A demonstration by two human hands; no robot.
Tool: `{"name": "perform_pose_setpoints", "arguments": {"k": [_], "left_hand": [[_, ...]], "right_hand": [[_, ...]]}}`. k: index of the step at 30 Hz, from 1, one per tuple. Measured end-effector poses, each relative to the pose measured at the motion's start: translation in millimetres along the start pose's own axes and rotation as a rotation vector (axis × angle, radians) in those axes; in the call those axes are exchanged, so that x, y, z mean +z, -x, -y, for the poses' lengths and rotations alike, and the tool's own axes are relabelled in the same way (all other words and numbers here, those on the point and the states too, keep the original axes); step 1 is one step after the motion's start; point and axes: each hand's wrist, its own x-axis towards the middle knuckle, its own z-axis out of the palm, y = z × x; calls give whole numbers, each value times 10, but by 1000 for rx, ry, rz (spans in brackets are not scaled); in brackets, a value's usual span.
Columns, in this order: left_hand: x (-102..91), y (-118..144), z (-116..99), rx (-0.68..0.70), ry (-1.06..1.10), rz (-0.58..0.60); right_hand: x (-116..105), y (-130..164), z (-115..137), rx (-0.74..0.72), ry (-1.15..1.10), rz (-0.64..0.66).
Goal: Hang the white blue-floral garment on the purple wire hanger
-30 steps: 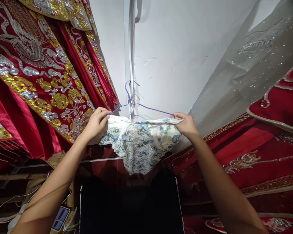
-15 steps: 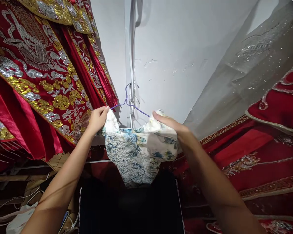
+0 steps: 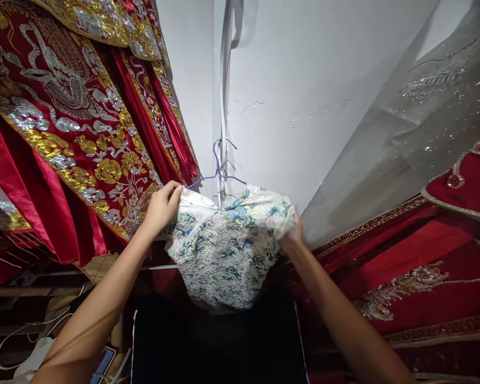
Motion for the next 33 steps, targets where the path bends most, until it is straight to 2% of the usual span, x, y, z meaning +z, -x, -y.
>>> {"name": "perform_pose_setpoints", "arguments": {"k": [2,5,9,10,12,14,15,16,17,18,20,21,23,25,27,29,31,32,33], "left_hand": [[-4,7,-31,5,-18,-18],[-20,-50,-103,2,-12,-47],[-76,-171,-133,-14,-48,-50],[-83,-186,-119,-15,-53,-55],[-66,-169,-83,-8,4,-27],[3,-81,-71,11,147,83],[58,-12,-86,27,235,162],[125,67,-120,53,318,243],[200,151,-174,88,391,314],[281,234,-246,129,453,370],[444,378,-430,206,565,440],[520,431,-532,226,620,462],[644,494,-732,218,728,485],[720,503,-899,189,827,486],[746,473,-1009,166,907,515],[727,424,-1042,102,989,597],[668,376,-987,-30,1084,640],[625,360,-928,-124,1122,600],[572,351,-852,-225,1142,502]], "right_hand": [[-93,-67,43,43,-145,-21],[-187,-153,296,69,-340,-33],[-181,-69,770,16,-319,29],[-170,-4,857,-10,-297,100],[-141,140,949,-89,-217,381],[-77,259,917,-165,-80,705],[-22,301,853,-198,2,796],[51,333,758,-230,90,818],[141,359,639,-266,178,775],[245,383,503,-318,258,679],[475,437,223,-452,377,493],[588,467,100,-527,403,441],[774,522,-70,-627,388,317],[866,548,-125,-664,310,167],[839,525,-91,-680,219,27],[713,456,-17,-672,180,-24],[537,357,55,-592,208,-68],[444,300,84,-522,229,-111],[351,237,107,-440,243,-169]]}}
